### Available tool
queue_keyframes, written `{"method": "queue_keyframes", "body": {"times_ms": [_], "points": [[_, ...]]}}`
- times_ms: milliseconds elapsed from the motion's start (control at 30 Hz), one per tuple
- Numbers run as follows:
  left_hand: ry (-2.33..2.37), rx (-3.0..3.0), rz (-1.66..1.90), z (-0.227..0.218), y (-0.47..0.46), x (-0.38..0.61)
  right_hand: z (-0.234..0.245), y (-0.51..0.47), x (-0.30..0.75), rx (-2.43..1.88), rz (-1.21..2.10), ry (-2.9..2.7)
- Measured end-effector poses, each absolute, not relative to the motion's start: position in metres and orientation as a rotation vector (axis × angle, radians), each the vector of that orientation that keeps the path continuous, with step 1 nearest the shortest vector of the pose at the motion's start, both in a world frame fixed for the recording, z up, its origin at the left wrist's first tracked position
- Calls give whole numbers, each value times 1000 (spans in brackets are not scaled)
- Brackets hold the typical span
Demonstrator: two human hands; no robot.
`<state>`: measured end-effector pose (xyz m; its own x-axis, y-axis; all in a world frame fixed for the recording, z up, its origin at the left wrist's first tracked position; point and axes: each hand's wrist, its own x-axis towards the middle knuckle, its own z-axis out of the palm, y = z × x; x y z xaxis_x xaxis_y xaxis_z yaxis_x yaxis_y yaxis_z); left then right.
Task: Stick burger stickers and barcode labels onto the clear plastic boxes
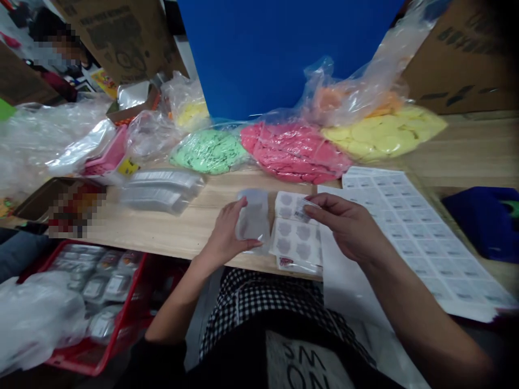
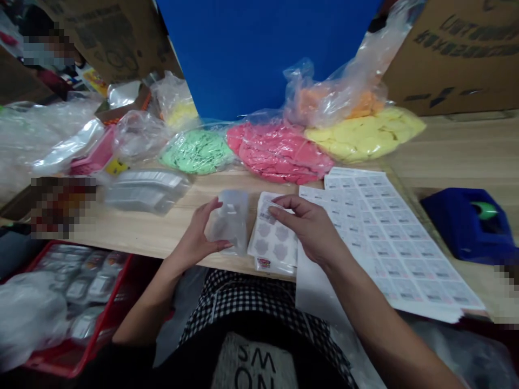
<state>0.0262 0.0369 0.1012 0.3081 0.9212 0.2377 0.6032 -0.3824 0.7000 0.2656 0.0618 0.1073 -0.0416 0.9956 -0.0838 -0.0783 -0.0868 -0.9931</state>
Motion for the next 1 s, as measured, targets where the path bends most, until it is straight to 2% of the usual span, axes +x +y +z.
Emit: {"method": "queue_keyframes", "body": {"times_ms": [133,267,433,1000], "points": [[1231,1966,892,68,43,18,103,63,225,-1176,1366,-1387],[1196,1850,970,53,38,21,94,65,200,-1211,1234,-1675],[1135,1808,1010,50,36,20,85,68,192,-1241,1071,-1820],[1109,1823,1026,47,39,19,74,70,189,-1235,987,-1883]]}}
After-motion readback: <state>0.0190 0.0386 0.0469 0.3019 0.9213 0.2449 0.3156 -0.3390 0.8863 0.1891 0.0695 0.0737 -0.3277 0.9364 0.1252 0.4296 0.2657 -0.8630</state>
